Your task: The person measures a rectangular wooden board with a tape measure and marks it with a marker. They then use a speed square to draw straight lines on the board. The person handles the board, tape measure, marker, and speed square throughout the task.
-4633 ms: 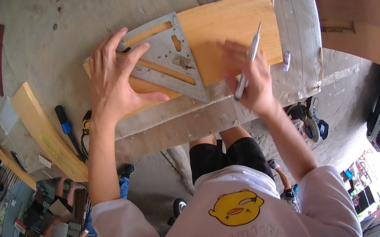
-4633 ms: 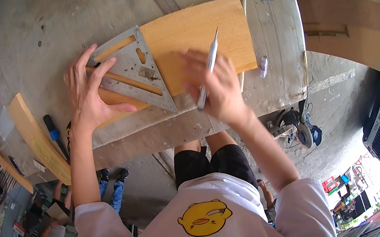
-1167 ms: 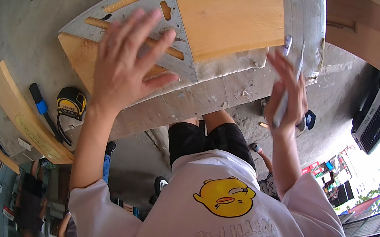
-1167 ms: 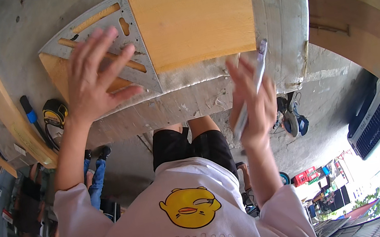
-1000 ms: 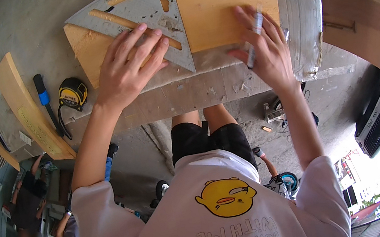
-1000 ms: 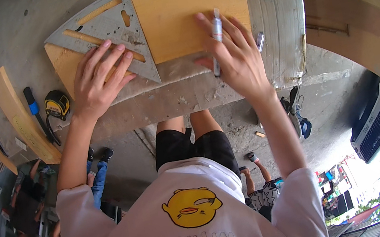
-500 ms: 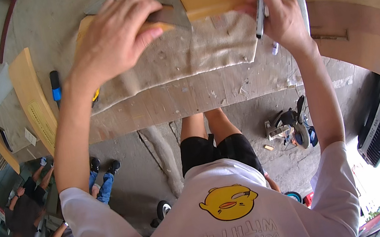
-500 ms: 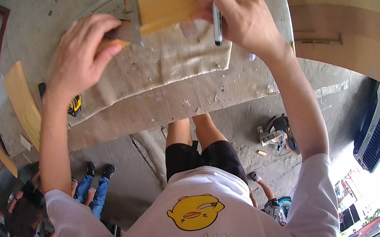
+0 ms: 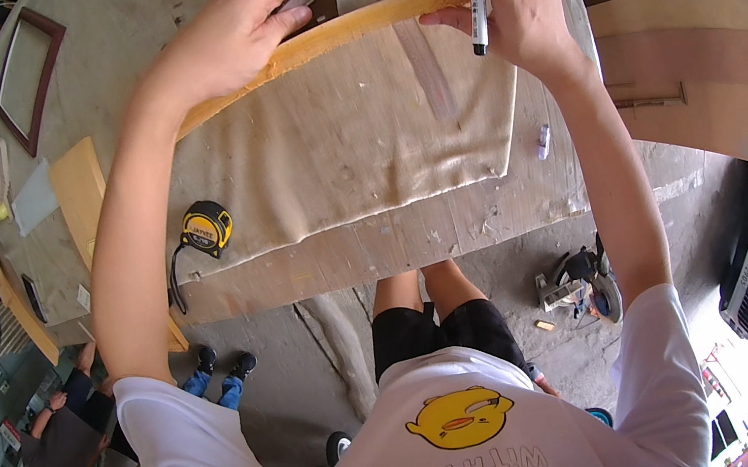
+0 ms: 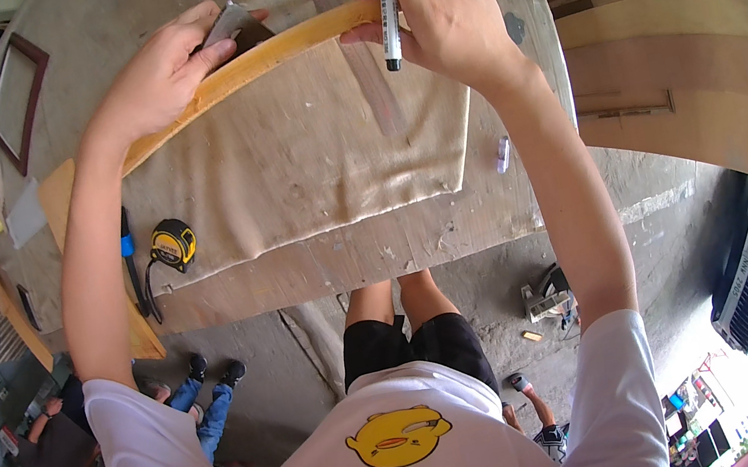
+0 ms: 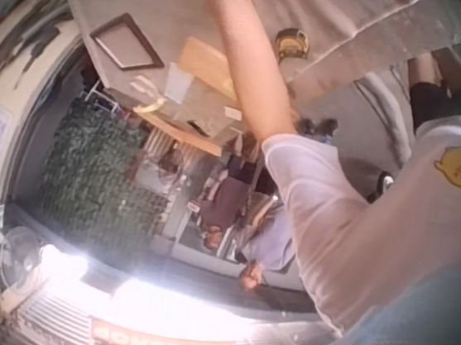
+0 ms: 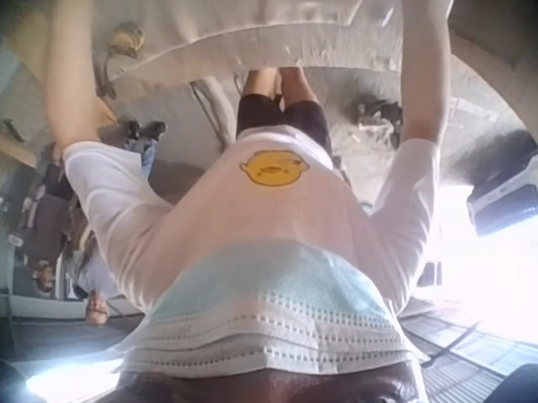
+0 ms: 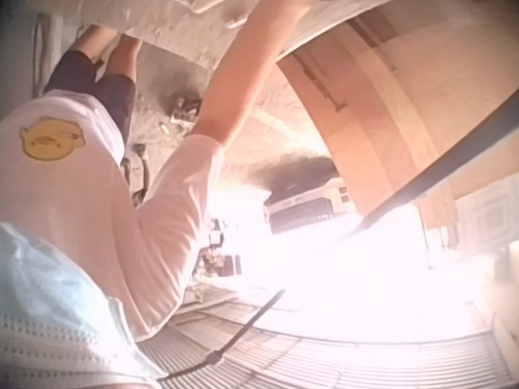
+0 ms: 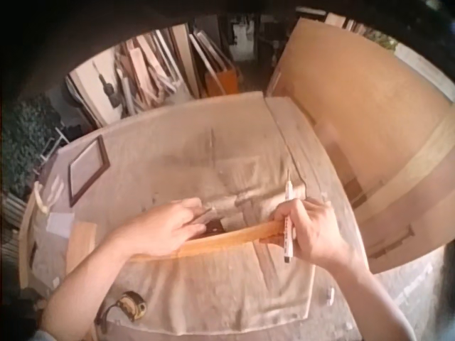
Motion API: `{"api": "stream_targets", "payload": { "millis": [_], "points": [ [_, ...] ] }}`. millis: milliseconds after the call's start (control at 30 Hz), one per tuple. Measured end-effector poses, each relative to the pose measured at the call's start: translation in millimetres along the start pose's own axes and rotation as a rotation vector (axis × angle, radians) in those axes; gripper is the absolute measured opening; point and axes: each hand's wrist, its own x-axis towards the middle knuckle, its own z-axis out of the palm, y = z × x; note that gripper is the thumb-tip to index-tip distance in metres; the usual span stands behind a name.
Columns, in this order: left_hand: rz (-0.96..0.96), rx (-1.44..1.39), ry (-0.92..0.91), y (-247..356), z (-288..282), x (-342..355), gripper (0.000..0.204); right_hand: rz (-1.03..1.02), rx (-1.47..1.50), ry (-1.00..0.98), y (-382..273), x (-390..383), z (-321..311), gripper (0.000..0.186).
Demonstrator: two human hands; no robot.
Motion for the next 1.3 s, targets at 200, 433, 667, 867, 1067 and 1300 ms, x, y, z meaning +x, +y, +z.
{"api": "stream_targets", "payload": {
  "millis": [200,433,667,867,1067,1300],
  "points": [
    [-0.219,0.076,0.071,9,-15,7,0.03,0.01,0.02,-0.026,-5,4,-5,0.044],
    [0.155,0.243,0.706,49,-25,-26,0.023,0.067,0.044,-0.053,-38,-15,-22,0.044],
    [0.403,0.521,0.808,61,84,-111,0.046,0.176,0.093,-0.062,-35,-18,-15,0.043],
    [0.409,0.571,0.657,67,103,-118,0.039,0.182,0.085,-0.139,-39,-9,-24,0.041],
    [0.484,0.547,0.579,75,93,-112,0.034,0.198,0.308,-0.165,-60,8,-8,0.036],
    [0.478,0.463,0.42,84,86,-120,0.041,0.265,0.533,-0.281,-64,23,-11,0.044]
  ]
}}
